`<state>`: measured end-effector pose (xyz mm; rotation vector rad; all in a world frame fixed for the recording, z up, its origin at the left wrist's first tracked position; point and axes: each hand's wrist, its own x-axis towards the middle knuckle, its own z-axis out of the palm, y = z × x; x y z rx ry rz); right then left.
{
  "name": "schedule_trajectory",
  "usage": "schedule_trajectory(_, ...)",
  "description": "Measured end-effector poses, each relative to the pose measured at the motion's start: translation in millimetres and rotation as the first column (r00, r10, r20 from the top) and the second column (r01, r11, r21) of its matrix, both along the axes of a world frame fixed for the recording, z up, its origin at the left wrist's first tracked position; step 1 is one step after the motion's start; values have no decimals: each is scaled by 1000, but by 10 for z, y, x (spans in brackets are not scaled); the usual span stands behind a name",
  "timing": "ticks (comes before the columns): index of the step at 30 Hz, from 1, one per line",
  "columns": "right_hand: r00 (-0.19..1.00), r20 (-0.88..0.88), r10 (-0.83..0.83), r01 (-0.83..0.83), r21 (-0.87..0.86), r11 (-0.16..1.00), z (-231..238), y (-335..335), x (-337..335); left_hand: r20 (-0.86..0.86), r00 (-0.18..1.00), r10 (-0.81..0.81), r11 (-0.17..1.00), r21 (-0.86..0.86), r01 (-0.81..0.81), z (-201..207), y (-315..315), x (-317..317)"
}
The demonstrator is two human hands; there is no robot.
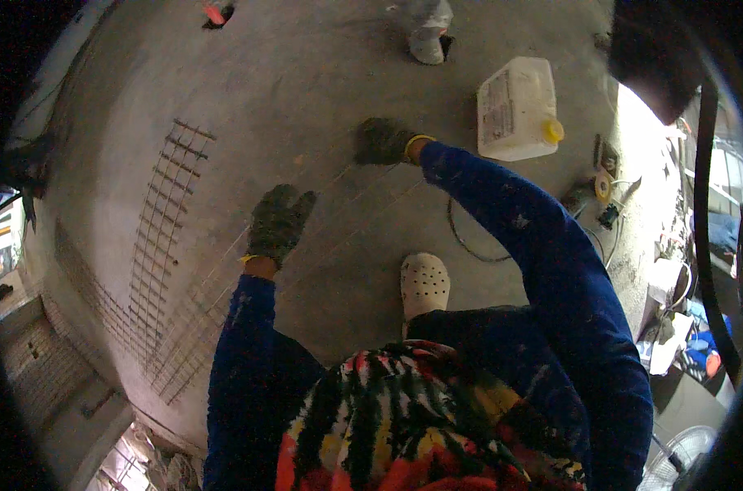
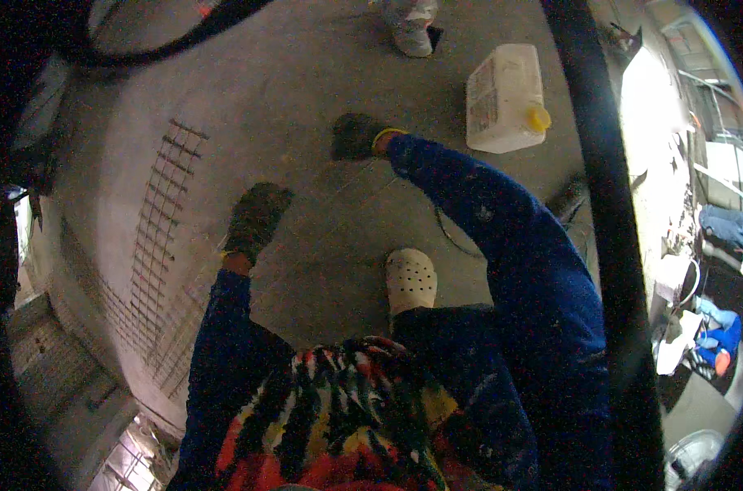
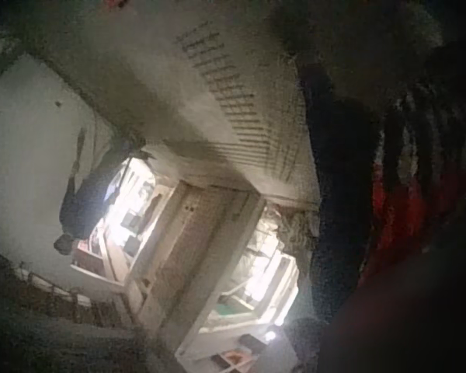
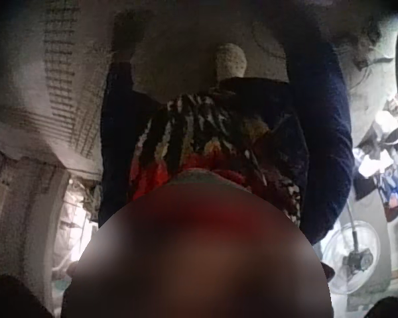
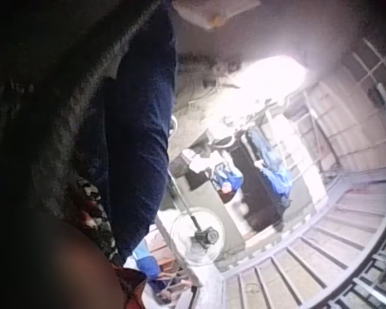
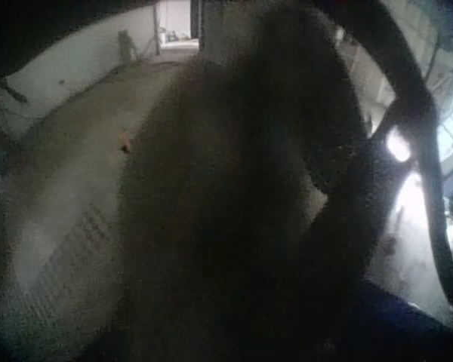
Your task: The person positions a wire mesh panel on the floor and uses an angle grinder to cut along its grid lines. Sparks are visible as the tool cuts through the metal. The person adjusts the mesh and continues cutting sections.
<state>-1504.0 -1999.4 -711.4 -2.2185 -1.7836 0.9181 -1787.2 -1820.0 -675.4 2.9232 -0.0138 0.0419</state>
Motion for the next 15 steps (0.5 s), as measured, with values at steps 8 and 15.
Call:
schedule_trajectory(8,967,48,-251,238,182,954,125,-80,-197,-214,934,-287,892,294,342,-361,1,-103)
schedule_trajectory(15,932,-62,-357,362,163,918,95,-48,-308,-31,982,-184,913,366,183,-474,-64,-47)
